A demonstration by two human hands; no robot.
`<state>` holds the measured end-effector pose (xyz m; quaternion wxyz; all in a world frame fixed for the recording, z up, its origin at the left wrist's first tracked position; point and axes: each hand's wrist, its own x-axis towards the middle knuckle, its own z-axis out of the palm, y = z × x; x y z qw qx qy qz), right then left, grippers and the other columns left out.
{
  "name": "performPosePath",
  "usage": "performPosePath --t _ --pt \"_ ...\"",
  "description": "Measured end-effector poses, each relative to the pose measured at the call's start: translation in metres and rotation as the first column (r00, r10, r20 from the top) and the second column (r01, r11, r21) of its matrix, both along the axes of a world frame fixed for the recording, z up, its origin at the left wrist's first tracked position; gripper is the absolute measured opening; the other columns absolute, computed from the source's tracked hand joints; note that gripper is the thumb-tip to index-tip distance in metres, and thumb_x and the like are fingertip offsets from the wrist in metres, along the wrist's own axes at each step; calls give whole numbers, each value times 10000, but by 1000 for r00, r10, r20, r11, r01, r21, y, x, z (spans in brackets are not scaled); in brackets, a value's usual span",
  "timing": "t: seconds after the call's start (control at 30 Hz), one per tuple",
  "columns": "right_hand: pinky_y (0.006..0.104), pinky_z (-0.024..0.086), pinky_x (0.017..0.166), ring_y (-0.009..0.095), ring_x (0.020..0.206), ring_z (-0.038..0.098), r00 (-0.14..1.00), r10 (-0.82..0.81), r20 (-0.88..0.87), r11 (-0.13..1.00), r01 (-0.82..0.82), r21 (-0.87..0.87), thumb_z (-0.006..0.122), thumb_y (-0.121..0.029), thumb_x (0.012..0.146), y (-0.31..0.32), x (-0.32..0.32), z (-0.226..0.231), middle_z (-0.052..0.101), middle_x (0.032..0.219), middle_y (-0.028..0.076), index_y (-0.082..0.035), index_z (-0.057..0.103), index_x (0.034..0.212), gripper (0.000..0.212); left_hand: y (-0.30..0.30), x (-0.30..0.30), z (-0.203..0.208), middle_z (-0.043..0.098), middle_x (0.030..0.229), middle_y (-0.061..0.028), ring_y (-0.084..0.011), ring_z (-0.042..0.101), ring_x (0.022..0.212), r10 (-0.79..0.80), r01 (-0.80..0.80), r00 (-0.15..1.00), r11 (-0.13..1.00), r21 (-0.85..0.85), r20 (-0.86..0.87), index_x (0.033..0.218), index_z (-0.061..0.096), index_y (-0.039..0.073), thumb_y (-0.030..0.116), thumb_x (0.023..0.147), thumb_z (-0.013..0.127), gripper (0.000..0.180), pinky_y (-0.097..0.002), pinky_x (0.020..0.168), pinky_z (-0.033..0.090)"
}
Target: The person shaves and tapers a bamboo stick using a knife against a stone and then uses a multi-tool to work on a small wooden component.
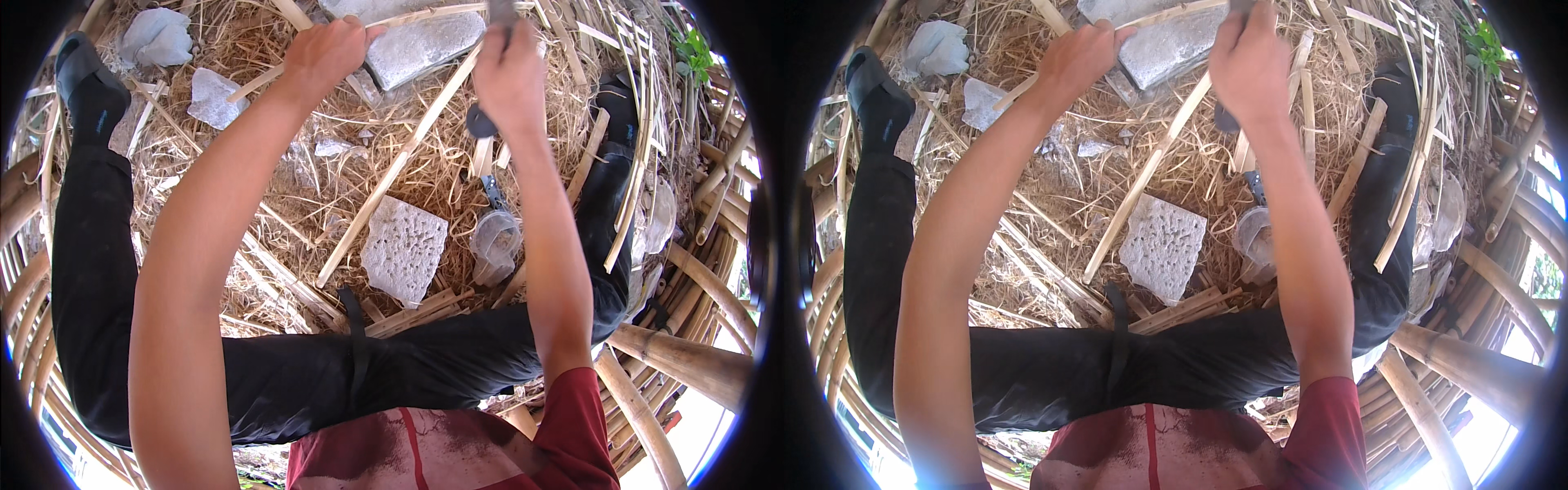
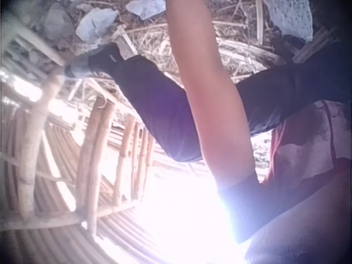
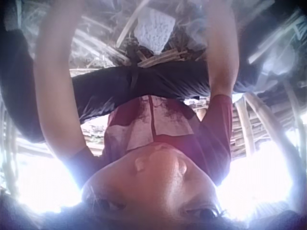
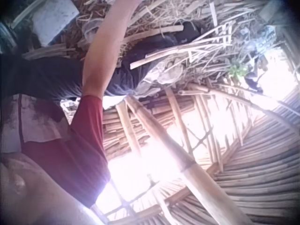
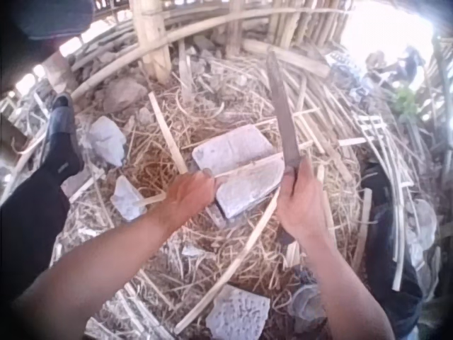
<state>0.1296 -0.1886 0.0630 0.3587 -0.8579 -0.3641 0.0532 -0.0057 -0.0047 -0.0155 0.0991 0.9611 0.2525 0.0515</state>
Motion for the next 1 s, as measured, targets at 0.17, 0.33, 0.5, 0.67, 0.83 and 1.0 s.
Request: performPosePath --t 0.17,0.33,0.5,0.67,0.83,1.0 --pt "509 496 559 451 638 649 972 -68 226 973 15 230 466 -177 1029 6 -7 23 628 702 269 38 481 1056 217 3 0 1 690 689 -248 -419 719 659 56 -56 998 998 -6 -20 864 657 -58 484 1081 371 651 -522 564 587" --pt "500 539 501 459 600 673 974 165 156 985 -153 -86 471 -151 1020 -11 -2 -70 649 687 281 53 470 1035 204 -3 7 7 688 695 -257 -425 717 670 17 -18 999 999 -31 -32 850 664 -55 475 1079 387 640 -524 573 584" --pt "532 551 539 492 625 665 995 101 9 992 -100 -72 475 -135 1013 -10 -10 -28 646 691 293 59 456 1041 197 1 0 4 689 702 -261 -420 720 672 20 -20 1000 1000 9 -1 866 669 -51 492 1076 384 649 -526 576 585" --pt "529 520 517 428 581 662 981 -36 193 973 -10 232 467 -197 1038 -3 -14 7 635 668 239 12 462 1012 211 2 1 3 696 704 -251 -408 730 686 54 -55 996 998 -12 -73 888 671 -47 509 1081 350 671 -525 578 592" --pt "531 557 518 468 583 658 996 91 2 988 -90 -128 477 -141 1023 -21 -14 -56 635 648 262 48 445 1051 194 -2 7 6 696 707 -253 -410 731 693 34 -38 996 998 -41 -84 891 669 -50 509 1085 332 681 -515 576 596" --pt "486 533 466 421 543 658 996 67 -52 997 -69 -38 476 -140 1033 -23 -19 -32 606 586 204 32 421 985 186 1 2 5 694 699 -250 -410 728 681 14 -16 998 999 -32 -64 886 665 -52 503 1083 345 670 -504 574 598"
